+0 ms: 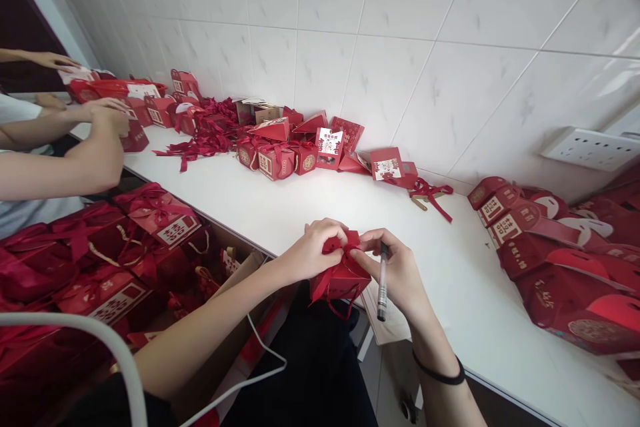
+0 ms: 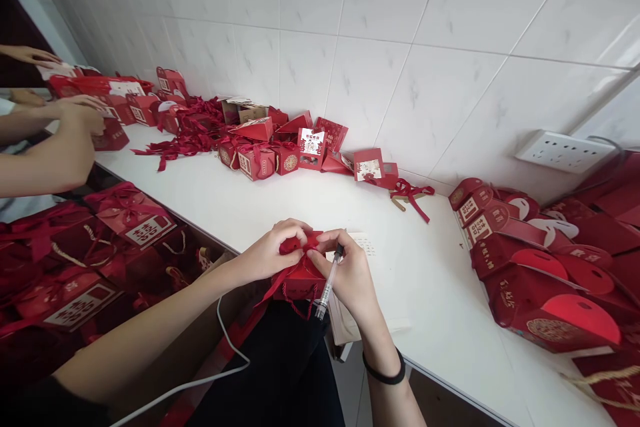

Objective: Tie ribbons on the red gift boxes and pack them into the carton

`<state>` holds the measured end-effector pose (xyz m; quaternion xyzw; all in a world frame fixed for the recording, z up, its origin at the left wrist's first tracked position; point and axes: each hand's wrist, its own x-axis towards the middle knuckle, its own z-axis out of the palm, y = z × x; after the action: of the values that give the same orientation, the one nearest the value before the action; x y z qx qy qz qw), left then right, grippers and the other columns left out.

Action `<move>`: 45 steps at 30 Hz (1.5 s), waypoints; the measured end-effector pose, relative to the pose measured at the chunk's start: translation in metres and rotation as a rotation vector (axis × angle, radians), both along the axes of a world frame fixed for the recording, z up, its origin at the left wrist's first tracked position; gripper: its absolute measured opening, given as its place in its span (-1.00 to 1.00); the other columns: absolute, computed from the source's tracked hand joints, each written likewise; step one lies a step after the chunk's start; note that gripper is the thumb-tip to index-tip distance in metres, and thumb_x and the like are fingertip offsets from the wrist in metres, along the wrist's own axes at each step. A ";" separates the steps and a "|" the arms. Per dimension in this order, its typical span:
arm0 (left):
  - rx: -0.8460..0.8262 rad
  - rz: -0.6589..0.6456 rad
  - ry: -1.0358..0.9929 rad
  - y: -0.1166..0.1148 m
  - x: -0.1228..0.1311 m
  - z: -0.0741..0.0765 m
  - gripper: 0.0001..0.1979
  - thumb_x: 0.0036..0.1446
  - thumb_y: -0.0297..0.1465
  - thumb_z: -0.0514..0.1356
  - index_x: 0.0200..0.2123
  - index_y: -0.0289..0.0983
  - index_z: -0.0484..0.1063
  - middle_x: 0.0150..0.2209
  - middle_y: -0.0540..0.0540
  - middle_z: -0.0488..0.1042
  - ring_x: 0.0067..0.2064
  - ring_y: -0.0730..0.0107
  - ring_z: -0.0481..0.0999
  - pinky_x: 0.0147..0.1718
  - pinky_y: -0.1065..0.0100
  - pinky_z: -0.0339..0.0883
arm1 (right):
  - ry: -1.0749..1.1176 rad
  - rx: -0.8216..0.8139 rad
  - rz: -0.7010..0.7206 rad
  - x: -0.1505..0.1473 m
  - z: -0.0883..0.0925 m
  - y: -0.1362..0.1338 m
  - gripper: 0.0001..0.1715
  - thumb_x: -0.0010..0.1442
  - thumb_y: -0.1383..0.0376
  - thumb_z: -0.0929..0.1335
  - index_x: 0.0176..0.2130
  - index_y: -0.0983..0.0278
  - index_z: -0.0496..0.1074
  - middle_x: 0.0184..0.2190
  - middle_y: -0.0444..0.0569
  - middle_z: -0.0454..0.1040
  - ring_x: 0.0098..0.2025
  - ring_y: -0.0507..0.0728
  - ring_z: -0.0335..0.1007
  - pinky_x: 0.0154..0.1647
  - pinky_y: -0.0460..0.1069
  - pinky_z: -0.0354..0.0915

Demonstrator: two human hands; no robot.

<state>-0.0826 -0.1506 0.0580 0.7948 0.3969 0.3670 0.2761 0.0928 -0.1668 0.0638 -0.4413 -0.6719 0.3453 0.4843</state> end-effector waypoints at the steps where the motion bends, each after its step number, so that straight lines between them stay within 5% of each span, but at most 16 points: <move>1: 0.008 0.000 0.017 0.000 0.000 -0.001 -0.91 0.03 -0.55 0.12 -0.39 -0.25 0.33 -0.12 -0.08 0.41 0.01 0.28 0.35 0.07 0.16 0.12 | -0.002 0.004 0.006 0.001 0.000 0.000 -0.80 0.00 0.21 0.42 -0.36 0.24 0.38 -0.48 -0.10 0.42 -0.43 0.08 0.31 -0.36 -0.02 0.28; 12: -0.011 -0.018 0.070 0.000 0.000 0.001 -0.85 0.05 -0.55 0.09 -0.35 -0.24 0.41 -0.08 -0.08 0.39 0.05 0.25 0.32 0.11 0.12 0.11 | 0.122 -0.133 0.136 0.015 -0.009 0.004 -0.67 -0.02 0.14 0.47 -0.32 0.24 0.36 -0.44 -0.09 0.44 -0.42 0.08 0.33 -0.39 -0.03 0.26; 21: -0.014 -0.042 0.045 -0.001 0.000 0.003 -0.85 0.04 -0.55 0.08 -0.37 -0.23 0.40 -0.10 -0.08 0.39 0.04 0.25 0.33 0.11 0.13 0.11 | -0.061 0.047 -0.047 0.009 0.001 -0.008 -0.77 0.12 0.11 0.38 -0.33 0.23 0.39 -0.48 -0.09 0.42 -0.41 0.11 0.32 -0.36 -0.02 0.25; 26: -0.015 -0.041 0.040 0.000 0.000 0.002 -0.85 0.04 -0.56 0.08 -0.37 -0.24 0.38 -0.10 -0.08 0.39 0.03 0.26 0.33 0.10 0.16 0.12 | -0.123 0.010 0.034 0.004 0.001 -0.014 -0.81 0.08 0.18 0.41 -0.33 0.22 0.39 -0.37 -0.06 0.46 -0.32 0.15 0.36 -0.27 0.01 0.25; 33: -0.026 -0.028 0.105 -0.001 0.000 0.002 -0.87 0.06 -0.53 0.06 -0.37 -0.23 0.36 -0.07 -0.06 0.37 0.05 0.22 0.31 0.12 0.05 -0.02 | -0.058 -0.011 0.047 0.006 -0.003 -0.007 -0.80 0.13 0.18 0.34 -0.43 0.24 0.30 -0.46 -0.08 0.42 -0.41 0.10 0.27 -0.36 -0.03 0.19; 45: -0.043 -0.046 0.140 -0.004 0.002 0.007 -0.86 0.06 -0.56 0.03 -0.41 -0.24 0.32 -0.07 -0.06 0.37 0.05 0.24 0.28 0.09 0.08 0.05 | 0.055 -0.094 0.170 0.001 -0.001 -0.005 -0.69 0.18 0.10 0.30 -0.41 0.22 0.13 -0.53 -0.18 0.21 -0.50 0.03 0.13 -0.49 -0.09 0.09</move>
<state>-0.0808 -0.1543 0.0650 0.8214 0.4046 0.2953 0.2729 0.0942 -0.1713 0.0628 -0.3953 -0.6764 0.4283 0.4504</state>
